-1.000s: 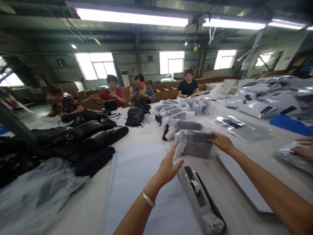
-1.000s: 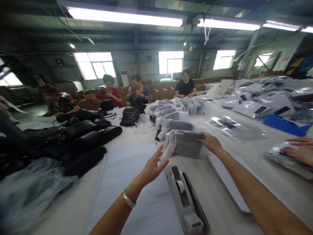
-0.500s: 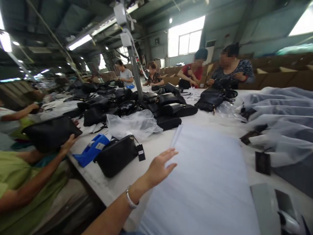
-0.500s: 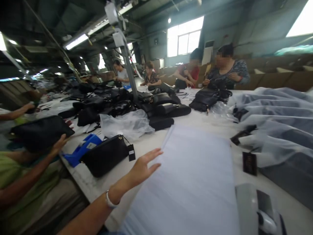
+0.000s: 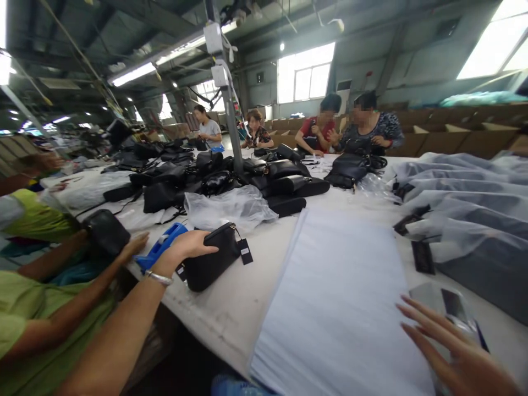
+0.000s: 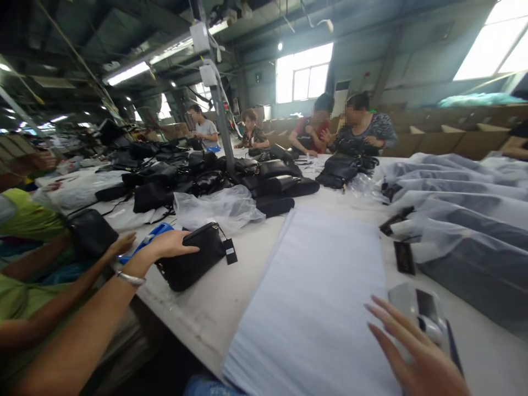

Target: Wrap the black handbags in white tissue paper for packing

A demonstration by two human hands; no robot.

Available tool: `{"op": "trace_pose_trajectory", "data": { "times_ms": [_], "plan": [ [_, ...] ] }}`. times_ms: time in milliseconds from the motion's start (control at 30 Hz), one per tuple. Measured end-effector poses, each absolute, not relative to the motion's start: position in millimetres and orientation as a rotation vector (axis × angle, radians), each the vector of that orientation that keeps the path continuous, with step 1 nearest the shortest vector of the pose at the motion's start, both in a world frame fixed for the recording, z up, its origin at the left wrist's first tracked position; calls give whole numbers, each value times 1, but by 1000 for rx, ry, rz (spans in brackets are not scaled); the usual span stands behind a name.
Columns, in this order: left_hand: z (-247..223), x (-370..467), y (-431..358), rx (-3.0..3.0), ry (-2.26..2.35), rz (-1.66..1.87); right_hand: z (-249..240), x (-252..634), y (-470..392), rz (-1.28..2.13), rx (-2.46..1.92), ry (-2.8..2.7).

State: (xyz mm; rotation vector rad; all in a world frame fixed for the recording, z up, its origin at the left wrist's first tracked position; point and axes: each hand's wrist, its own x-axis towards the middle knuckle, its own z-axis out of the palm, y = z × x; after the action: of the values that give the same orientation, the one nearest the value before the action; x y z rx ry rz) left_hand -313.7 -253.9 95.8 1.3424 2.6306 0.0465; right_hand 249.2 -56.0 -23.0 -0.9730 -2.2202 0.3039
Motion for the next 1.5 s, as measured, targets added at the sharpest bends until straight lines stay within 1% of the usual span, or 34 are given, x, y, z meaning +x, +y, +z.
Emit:
{"op": "trace_pose_trajectory", "data": {
  "times_ms": [100, 200, 233, 300, 400, 467, 533, 633, 733, 867, 933, 1033, 1133, 1233, 1367, 1500],
  "plan": [
    [95, -315, -256, 1321, 2676, 92, -26, 214, -91, 473, -919, -2302],
    [94, -310, -270, 1283, 2710, 164, -27, 182, -123, 756, -861, -2268],
    [94, -307, -276, 1227, 2691, 279, -28, 174, -132, 866, -839, -2252],
    [95, -296, -287, 992, 2548, 688, -31, 162, -146, 1107, -797, -2218],
    [91, -265, -294, 536, 2063, 1370, -37, 148, -160, 1471, -764, -2111],
    [82, -232, -290, 354, 1743, 1662, -38, 137, -167, 1694, -721, -1953],
    [68, -192, -280, 249, 1507, 1818, -31, 123, -173, 1883, -633, -1729],
    [45, -126, -261, 182, 1275, 1876, -10, 102, -179, 2017, -561, -1310],
    [25, -67, -248, 177, 1193, 1795, 10, 93, -176, 1937, -646, -969],
    [-2, -28, -240, 288, 1143, 1657, 18, 107, -155, 1825, -818, -846],
    [-17, -27, -237, 324, 1130, 1585, 17, 119, -141, 1796, -904, -872],
    [-34, -42, -225, 347, 939, 1503, 18, 134, -119, 1760, -1007, -926],
    [-36, -61, -205, 307, 764, 1507, 18, 143, -98, 1757, -1083, -956],
    [-29, -78, -183, 251, 721, 1589, 13, 146, -79, 1788, -1131, -931],
    [-26, -100, -160, 174, 848, 1733, 1, 149, -56, 1853, -1118, -887],
    [-30, -117, -145, 229, 1064, 1703, -11, 149, -34, 1851, -1155, -954]
  ]
}}
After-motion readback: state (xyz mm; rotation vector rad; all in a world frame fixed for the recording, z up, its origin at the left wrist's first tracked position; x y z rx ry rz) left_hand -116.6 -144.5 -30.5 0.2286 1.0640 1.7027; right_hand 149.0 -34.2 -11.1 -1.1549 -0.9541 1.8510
